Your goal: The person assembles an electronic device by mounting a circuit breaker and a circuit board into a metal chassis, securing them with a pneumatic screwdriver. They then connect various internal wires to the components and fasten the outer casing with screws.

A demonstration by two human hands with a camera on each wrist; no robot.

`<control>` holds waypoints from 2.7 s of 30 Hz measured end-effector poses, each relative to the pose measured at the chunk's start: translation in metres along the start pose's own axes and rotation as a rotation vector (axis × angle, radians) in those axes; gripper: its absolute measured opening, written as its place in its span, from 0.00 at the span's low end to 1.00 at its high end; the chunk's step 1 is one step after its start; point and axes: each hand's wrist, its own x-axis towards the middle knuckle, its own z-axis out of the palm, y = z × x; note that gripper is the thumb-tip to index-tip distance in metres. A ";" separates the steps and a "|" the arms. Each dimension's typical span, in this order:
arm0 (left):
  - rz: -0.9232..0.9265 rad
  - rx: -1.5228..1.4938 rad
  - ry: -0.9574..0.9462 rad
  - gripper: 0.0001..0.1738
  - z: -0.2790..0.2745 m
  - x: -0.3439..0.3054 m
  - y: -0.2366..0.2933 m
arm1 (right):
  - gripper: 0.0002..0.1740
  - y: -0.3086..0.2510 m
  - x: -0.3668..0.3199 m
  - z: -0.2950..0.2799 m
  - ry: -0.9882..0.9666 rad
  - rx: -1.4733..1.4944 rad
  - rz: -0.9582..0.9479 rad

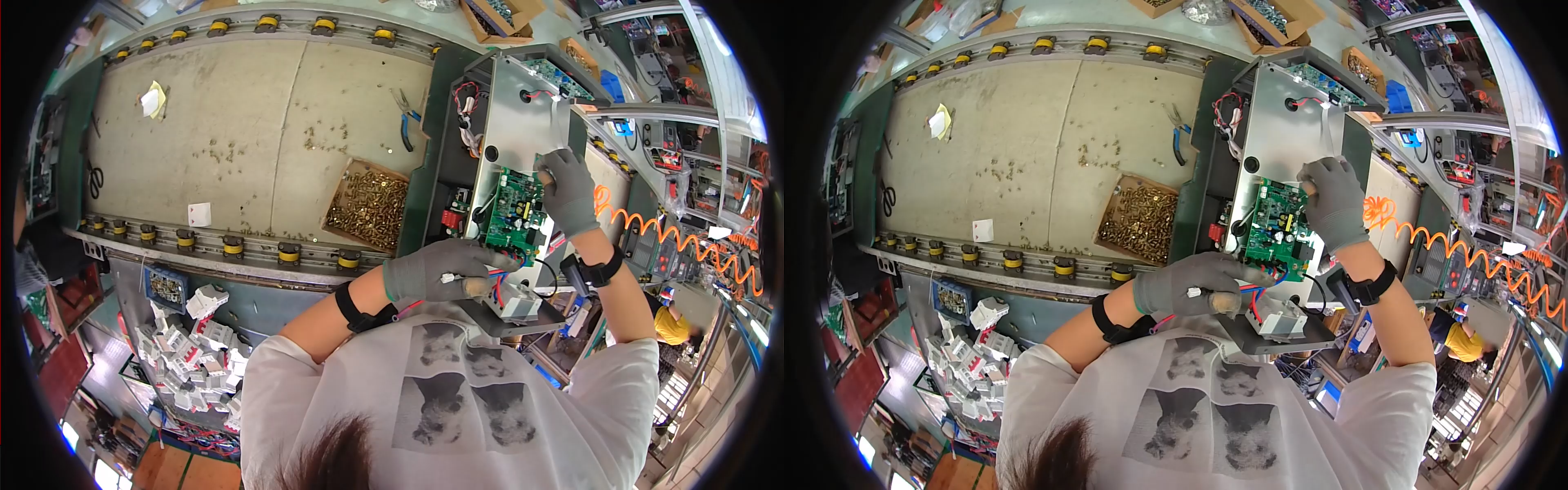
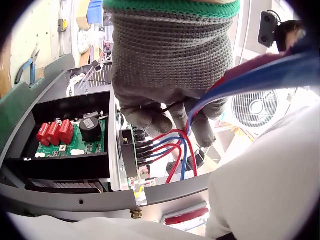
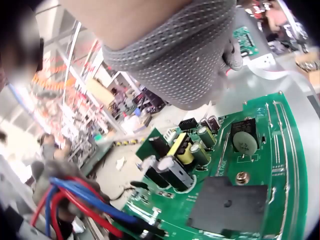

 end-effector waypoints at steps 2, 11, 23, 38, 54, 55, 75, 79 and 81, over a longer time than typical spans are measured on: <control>-0.016 0.037 -0.021 0.19 -0.001 -0.001 -0.002 | 0.08 -0.001 0.004 0.005 -0.075 -0.191 -0.056; -0.036 0.057 -0.003 0.17 -0.001 0.001 0.008 | 0.06 0.007 0.017 0.010 -0.215 -0.317 -0.144; 0.025 0.024 -0.009 0.17 -0.002 -0.001 0.000 | 0.12 0.040 0.004 0.015 -0.471 0.679 0.384; 0.007 -0.017 0.013 0.23 -0.001 0.002 0.004 | 0.09 0.030 -0.009 0.017 -0.332 0.494 0.308; 0.102 -0.007 0.050 0.25 0.000 0.001 -0.004 | 0.09 0.042 -0.001 0.019 -0.322 0.540 0.137; 0.096 0.000 0.041 0.25 -0.001 0.001 -0.004 | 0.09 0.041 0.002 0.015 -0.323 0.541 0.137; -0.588 0.305 0.650 0.17 -0.064 0.023 0.042 | 0.21 -0.024 0.011 -0.024 -0.056 0.196 -0.069; -0.460 0.272 0.627 0.14 -0.062 0.040 0.053 | 0.19 -0.058 0.004 -0.017 -0.313 0.644 -0.228; -0.453 0.242 0.577 0.14 -0.060 0.036 0.046 | 0.18 -0.068 0.005 -0.025 -0.549 0.713 -0.117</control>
